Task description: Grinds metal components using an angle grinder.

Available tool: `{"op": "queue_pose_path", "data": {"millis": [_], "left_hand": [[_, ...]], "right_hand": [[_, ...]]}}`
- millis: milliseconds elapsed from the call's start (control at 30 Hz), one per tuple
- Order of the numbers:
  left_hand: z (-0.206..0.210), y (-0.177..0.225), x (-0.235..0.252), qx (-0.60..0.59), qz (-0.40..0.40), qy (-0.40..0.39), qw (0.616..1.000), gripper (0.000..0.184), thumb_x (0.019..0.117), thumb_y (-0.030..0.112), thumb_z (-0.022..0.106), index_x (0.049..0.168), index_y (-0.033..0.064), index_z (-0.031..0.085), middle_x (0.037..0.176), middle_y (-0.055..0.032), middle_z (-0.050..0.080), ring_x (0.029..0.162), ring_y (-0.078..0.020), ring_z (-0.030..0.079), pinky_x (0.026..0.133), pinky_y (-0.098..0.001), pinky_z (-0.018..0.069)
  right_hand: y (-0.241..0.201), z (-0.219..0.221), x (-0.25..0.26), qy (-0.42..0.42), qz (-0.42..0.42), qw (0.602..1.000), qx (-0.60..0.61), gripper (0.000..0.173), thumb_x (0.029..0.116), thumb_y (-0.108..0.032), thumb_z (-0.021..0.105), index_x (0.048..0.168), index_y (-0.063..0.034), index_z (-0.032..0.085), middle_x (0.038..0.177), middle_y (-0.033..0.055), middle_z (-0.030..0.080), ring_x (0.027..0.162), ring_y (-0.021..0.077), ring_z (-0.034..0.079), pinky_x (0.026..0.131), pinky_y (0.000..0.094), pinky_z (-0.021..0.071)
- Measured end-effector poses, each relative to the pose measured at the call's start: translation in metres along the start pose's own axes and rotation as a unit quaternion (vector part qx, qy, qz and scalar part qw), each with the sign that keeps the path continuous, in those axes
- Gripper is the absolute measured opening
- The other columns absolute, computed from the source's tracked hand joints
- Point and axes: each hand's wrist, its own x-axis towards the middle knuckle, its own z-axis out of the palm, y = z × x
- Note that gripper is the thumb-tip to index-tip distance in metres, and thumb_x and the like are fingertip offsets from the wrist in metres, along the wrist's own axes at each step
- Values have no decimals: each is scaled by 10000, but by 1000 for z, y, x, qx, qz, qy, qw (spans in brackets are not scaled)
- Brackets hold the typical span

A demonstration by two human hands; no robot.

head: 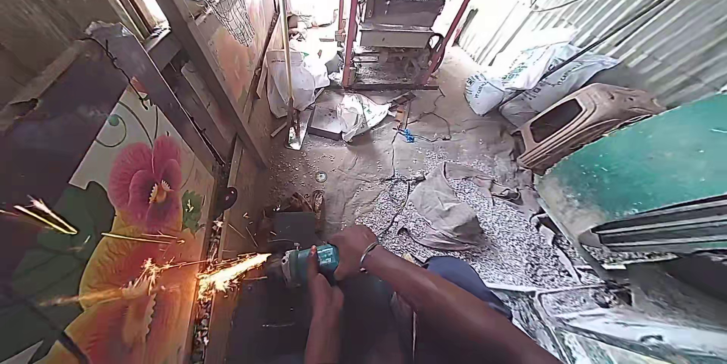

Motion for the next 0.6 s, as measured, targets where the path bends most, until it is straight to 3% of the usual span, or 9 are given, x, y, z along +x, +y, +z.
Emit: {"op": "queue_pose_path", "data": {"millis": [400, 600], "left_hand": [[-2, 2, -15, 7, -24, -16, 1000, 277, 1065, 339, 457, 1108, 94, 579, 872, -72, 667, 755, -172, 687, 653, -367, 599], [1, 5, -8, -8, -33, -2, 999, 247, 1054, 299, 488, 1146, 87, 573, 911, -90, 660, 801, -193, 677, 704, -390, 590]], "right_hand": [[-9, 11, -26, -2, 49, 998, 32, 699, 744, -573, 785, 1296, -166, 647, 1176, 173, 712, 1083, 407, 680, 860, 668, 520], [-9, 4, -14, -7, 45, 999, 14, 709, 726, -586, 789, 1301, -195, 649, 1177, 146, 718, 1090, 387, 683, 854, 654, 525]]}}
